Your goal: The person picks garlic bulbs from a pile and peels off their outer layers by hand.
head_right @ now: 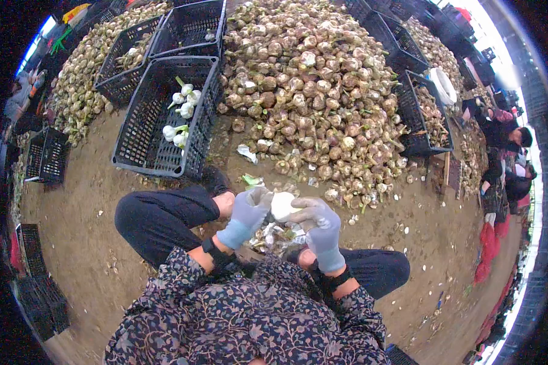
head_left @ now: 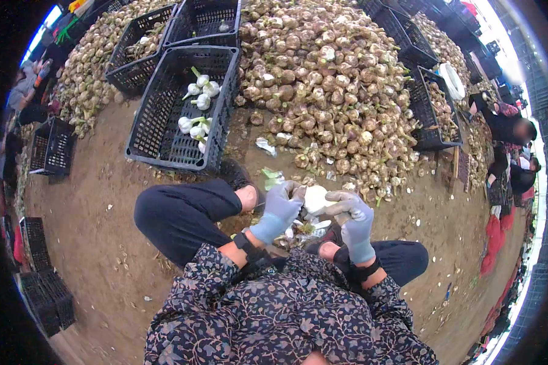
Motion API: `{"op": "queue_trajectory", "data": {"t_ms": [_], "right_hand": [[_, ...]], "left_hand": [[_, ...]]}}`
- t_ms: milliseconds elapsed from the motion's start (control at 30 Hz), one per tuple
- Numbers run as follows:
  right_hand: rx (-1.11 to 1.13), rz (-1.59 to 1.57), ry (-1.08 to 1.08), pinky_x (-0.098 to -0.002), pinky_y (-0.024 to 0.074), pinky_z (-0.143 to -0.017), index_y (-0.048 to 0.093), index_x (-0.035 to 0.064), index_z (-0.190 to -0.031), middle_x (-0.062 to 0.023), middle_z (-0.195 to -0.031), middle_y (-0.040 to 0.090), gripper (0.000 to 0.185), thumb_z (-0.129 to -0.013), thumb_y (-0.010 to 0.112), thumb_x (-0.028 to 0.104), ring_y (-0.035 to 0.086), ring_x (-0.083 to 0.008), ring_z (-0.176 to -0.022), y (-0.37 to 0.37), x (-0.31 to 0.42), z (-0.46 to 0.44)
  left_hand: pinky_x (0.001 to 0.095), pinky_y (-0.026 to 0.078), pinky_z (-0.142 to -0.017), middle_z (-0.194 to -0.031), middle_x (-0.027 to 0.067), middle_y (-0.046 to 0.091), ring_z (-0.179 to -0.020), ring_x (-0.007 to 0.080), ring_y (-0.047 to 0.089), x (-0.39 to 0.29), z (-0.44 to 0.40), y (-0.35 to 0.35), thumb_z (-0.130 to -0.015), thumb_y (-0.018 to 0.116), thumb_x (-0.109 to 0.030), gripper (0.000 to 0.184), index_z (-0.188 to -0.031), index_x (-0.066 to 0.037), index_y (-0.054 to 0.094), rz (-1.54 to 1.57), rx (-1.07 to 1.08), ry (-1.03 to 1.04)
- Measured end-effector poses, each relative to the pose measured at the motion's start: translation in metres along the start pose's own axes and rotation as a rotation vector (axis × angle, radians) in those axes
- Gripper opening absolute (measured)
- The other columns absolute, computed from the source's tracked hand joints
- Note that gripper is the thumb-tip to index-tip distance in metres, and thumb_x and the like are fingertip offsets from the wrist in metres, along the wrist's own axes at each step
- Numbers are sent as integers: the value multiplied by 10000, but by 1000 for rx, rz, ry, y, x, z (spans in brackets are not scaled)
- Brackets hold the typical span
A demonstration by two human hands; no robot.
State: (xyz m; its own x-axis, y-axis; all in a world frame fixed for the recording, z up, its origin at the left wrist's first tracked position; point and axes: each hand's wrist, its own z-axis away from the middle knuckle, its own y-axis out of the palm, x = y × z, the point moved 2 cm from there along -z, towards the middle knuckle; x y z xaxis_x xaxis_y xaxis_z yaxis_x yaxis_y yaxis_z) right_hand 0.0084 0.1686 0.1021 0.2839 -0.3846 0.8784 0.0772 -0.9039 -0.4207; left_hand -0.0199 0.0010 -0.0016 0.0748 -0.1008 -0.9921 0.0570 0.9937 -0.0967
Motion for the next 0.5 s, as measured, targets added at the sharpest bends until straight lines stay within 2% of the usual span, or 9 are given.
{"op": "queue_trajectory", "data": {"t_ms": [67, 100, 167, 233, 300, 333, 400, 433, 500], "right_hand": [[-127, -437, 116, -355, 499, -877, 674, 15, -853, -172, -1052, 642, 174, -724, 596, -70, 624, -270, -967, 3, -11, -3], [-115, -431, 153, -355, 499, -877, 674, 15, -853, -172, -1052, 642, 174, -724, 596, -70, 624, -270, -967, 11, -2, -7], [-179, -807, 185, -343, 501, -856, 670, -15, -860, -171, -1032, 648, 179, -716, 589, -82, 619, -250, -969, 30, 13, -35], [-98, -680, 434, -341, 485, -897, 653, -10, -783, -151, -1043, 647, 95, -732, 598, -69, 617, -247, -988, 50, 13, -78], [9, -542, 298, -301, 473, -896, 697, -10, -897, -133, -1072, 648, 189, -723, 643, -64, 610, -196, -987, 92, 16, -123], [133, -778, 169, -283, 463, -905, 694, -6, -965, -118, -1093, 643, 242, -739, 640, -73, 597, -162, -1005, 117, 13, -149], [332, -1158, 296, -303, 461, -911, 537, -2, -1247, -74, -1191, 584, 489, -770, 627, -63, 569, -167, -1037, 153, 27, -180], [316, -1218, 321, -307, 465, -902, 488, 34, -1305, -56, -1212, 560, 575, -755, 641, -40, 547, -182, -1064, 160, 23, -185], [61, -444, 5, -315, 462, -906, 546, 68, -1253, -69, -1186, 570, 529, -742, 671, 9, 540, -195, -1082, 137, -4, -199]], "left_hand": [[267, 456, -436, -668, 42, 632, -501, 122, 578, 6, -7, 0, -871, 635, -173, 147, -880, -27, 652, 204, -57, -228], [267, 456, -436, -668, 42, 632, -501, 122, 578, 33, 0, -3, -871, 635, -173, 147, -880, -27, 652, 217, -57, -266], [266, 442, -400, -683, 46, 635, -492, 128, 585, 98, -5, -6, -870, 629, -143, 151, -915, 1, 631, 204, 119, -668], [281, 455, -393, -689, 69, 641, -525, 150, 614, 58, -15, -14, -869, 611, -105, 203, -1044, -6, 591, 285, 66, -872], [288, 490, -464, -739, 61, 651, -584, 165, 631, 74, -12, -9, -870, 617, -116, 191, -1030, -12, 598, 339, 83, -815], [306, 504, -552, -832, 53, 649, -680, 166, 630, 118, -13, -5, -870, 604, -83, 182, -1037, -10, 602, 316, 135, -598], [323, 517, -639, -924, 44, 647, -777, 166, 628, 149, -18, -6, -869, 590, -49, 180, -1044, -7, 605, 292, 194, -391], [334, 522, -653, -948, 67, 639, -795, 188, 631, 131, -16, -12, -881, 579, -73, 212, -1085, -17, 581, 342, 173, -476], [357, 532, -683, -996, 112, 622, -832, 230, 636, 87, -17, -22, -904, 558, -121, 278, -1168, -37, 534, 453, 120, -637]]}}
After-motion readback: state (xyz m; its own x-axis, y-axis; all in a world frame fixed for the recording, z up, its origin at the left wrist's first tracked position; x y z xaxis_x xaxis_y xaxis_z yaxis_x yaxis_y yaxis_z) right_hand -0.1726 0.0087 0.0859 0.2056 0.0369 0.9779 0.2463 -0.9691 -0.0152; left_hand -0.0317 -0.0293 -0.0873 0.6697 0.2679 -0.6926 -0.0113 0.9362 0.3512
